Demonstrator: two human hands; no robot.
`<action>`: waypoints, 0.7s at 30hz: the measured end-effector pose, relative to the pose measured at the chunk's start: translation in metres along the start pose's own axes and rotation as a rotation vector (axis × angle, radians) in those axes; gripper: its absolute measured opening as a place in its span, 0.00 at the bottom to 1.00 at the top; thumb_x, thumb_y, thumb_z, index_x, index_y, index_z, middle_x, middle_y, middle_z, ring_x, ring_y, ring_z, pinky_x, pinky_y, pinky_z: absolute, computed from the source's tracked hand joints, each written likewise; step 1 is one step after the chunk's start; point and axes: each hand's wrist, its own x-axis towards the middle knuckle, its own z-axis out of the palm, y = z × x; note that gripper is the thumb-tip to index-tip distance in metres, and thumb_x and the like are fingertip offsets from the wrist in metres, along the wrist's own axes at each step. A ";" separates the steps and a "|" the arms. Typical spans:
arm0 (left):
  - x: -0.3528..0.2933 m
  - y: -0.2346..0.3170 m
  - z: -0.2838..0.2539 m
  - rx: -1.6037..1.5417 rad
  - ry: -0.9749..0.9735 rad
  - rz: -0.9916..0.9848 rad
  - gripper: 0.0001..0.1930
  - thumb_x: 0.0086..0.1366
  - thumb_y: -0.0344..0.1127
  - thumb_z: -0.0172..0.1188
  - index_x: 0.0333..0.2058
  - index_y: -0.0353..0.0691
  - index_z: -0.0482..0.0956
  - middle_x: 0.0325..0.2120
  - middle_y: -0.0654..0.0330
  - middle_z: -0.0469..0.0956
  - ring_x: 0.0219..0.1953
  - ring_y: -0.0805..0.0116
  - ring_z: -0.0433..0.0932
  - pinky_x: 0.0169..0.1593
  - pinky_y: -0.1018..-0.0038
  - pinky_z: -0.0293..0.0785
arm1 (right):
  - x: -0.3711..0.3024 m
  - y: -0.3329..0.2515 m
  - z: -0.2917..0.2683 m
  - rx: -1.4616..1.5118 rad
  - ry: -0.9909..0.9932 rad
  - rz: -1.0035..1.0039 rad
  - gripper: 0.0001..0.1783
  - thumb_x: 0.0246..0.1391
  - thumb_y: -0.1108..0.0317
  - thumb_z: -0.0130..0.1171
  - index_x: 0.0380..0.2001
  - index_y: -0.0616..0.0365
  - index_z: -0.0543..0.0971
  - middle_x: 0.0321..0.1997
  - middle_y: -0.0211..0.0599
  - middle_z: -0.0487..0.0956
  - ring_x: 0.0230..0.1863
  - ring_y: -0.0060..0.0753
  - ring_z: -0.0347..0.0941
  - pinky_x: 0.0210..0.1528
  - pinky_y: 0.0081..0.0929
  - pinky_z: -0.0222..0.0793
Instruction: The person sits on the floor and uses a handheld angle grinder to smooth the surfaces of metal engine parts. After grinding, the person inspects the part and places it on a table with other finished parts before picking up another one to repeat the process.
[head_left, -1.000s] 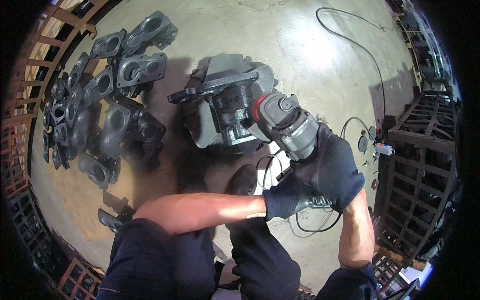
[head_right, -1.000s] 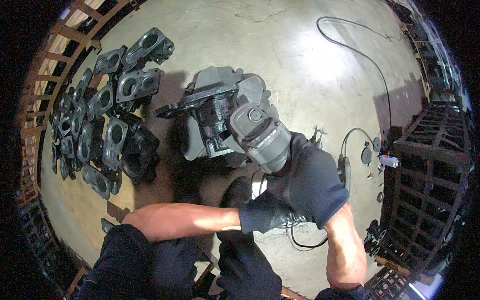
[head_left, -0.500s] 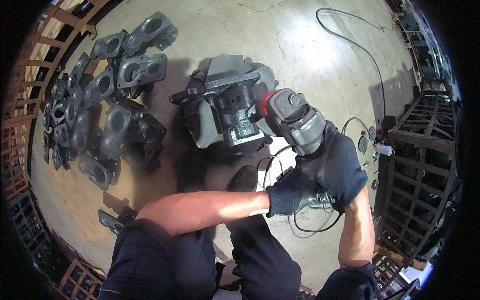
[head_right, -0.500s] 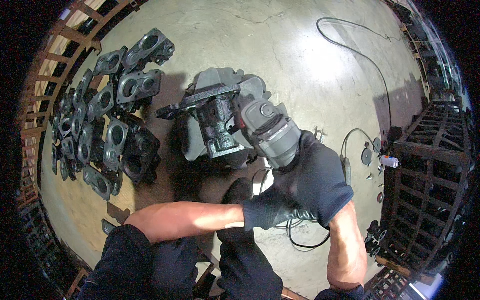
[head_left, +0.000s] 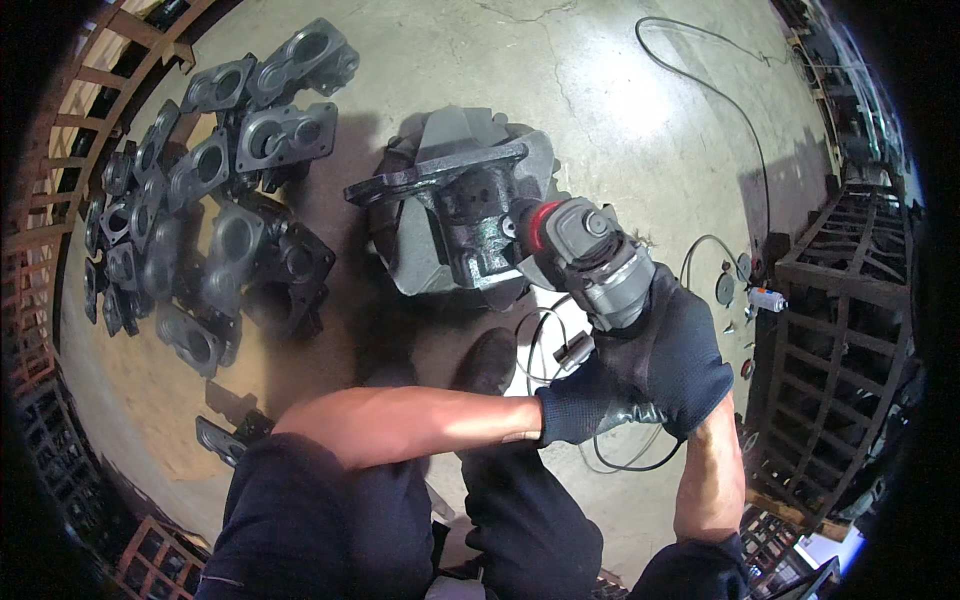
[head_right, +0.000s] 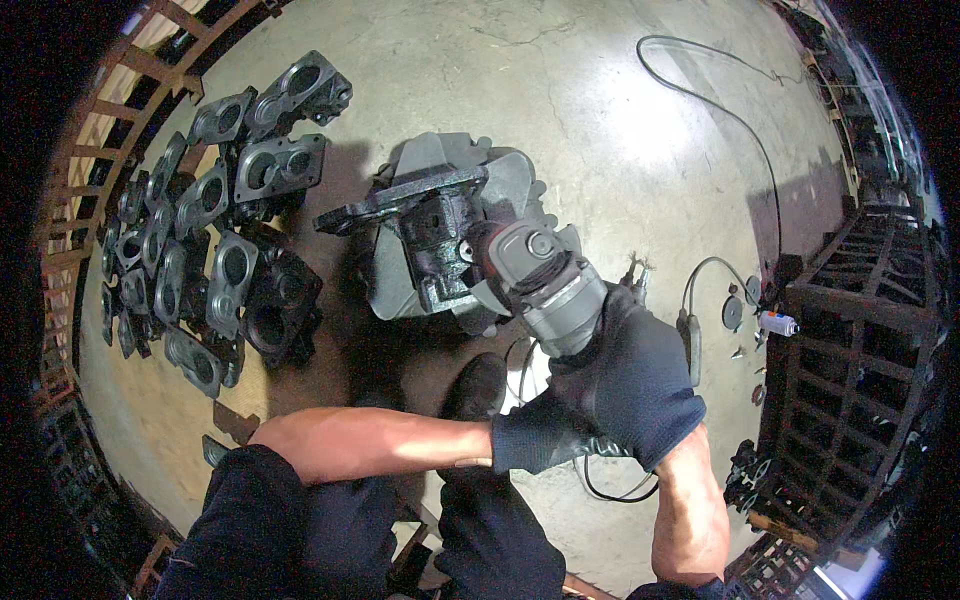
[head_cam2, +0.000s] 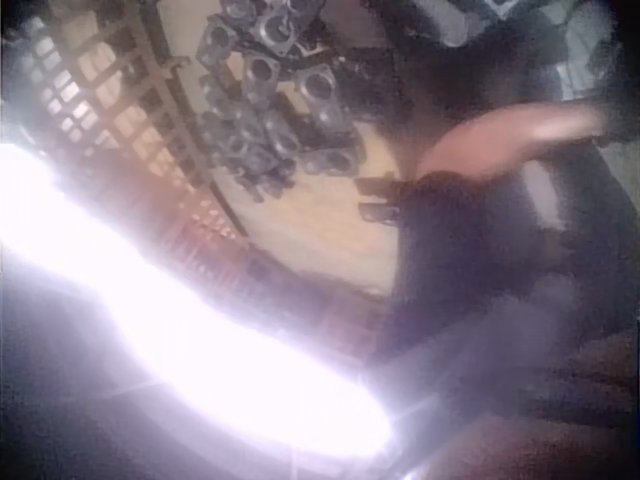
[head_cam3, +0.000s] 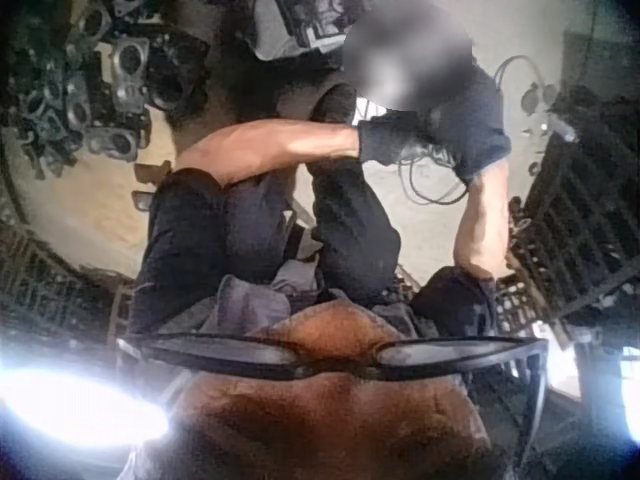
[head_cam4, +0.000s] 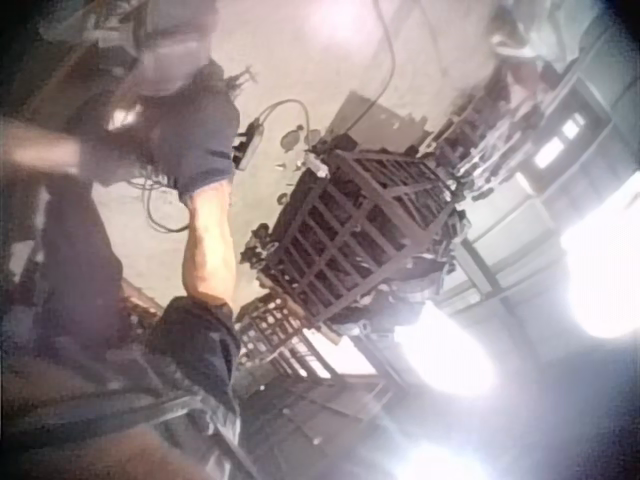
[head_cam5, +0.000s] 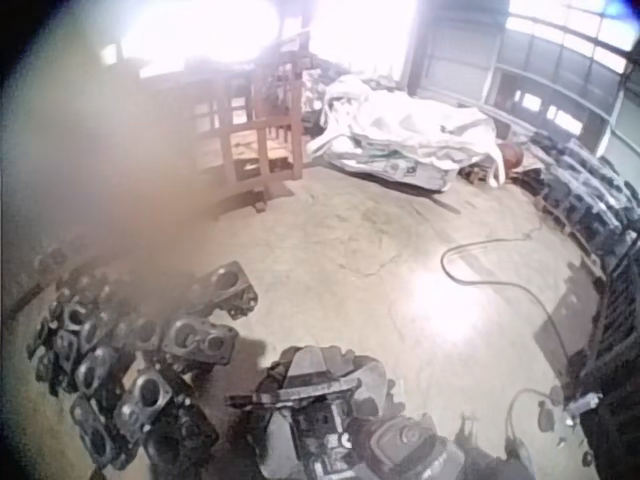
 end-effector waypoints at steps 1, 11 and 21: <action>0.001 0.005 0.003 -0.020 -0.003 -0.011 0.28 0.74 0.36 0.51 0.68 0.34 0.55 0.67 0.51 0.62 0.68 0.58 0.62 0.72 0.62 0.60 | 0.000 0.001 0.000 0.004 -0.007 -0.011 0.27 0.38 0.67 0.70 0.43 0.67 0.76 0.34 0.54 0.84 0.37 0.49 0.84 0.40 0.36 0.78; -0.007 0.014 0.009 0.351 0.038 -0.002 0.31 0.72 0.35 0.55 0.68 0.35 0.53 0.67 0.51 0.59 0.68 0.59 0.61 0.72 0.62 0.58 | -0.006 0.001 -0.004 -0.020 -0.048 -0.011 0.28 0.37 0.67 0.71 0.44 0.68 0.76 0.34 0.52 0.84 0.38 0.46 0.83 0.41 0.36 0.78; -0.009 0.006 0.005 0.201 0.024 -0.072 0.35 0.64 0.31 0.65 0.65 0.33 0.58 0.64 0.52 0.65 0.65 0.60 0.66 0.68 0.65 0.66 | -0.005 -0.001 0.002 0.001 -0.063 -0.026 0.28 0.37 0.66 0.71 0.44 0.66 0.76 0.34 0.52 0.83 0.37 0.49 0.83 0.40 0.37 0.78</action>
